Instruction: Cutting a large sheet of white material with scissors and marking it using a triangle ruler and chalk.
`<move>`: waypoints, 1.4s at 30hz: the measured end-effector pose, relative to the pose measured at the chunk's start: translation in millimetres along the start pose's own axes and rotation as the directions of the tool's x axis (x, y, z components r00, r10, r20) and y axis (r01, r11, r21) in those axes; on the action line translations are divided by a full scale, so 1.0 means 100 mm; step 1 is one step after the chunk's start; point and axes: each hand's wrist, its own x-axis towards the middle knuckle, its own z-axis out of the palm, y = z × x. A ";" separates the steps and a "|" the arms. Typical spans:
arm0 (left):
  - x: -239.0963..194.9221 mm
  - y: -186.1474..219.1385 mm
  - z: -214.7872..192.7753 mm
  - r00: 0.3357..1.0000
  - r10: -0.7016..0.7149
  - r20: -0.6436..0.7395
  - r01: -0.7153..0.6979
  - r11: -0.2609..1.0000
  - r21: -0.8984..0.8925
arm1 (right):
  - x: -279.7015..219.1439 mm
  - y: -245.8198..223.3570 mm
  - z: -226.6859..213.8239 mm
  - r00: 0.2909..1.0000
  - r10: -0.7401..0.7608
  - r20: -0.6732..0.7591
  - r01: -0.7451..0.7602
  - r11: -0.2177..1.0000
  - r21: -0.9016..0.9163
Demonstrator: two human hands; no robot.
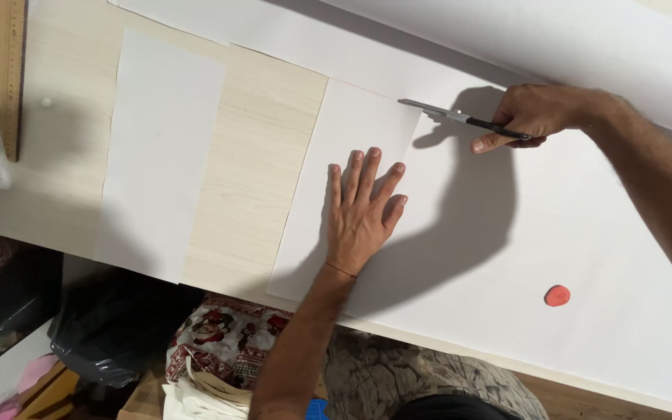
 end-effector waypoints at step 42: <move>0.00 -0.02 -0.01 0.999 -0.016 -0.031 0.015 0.999 -0.030 | 0.09 -0.52 -0.03 0.998 -0.054 -0.019 0.054 0.999 0.009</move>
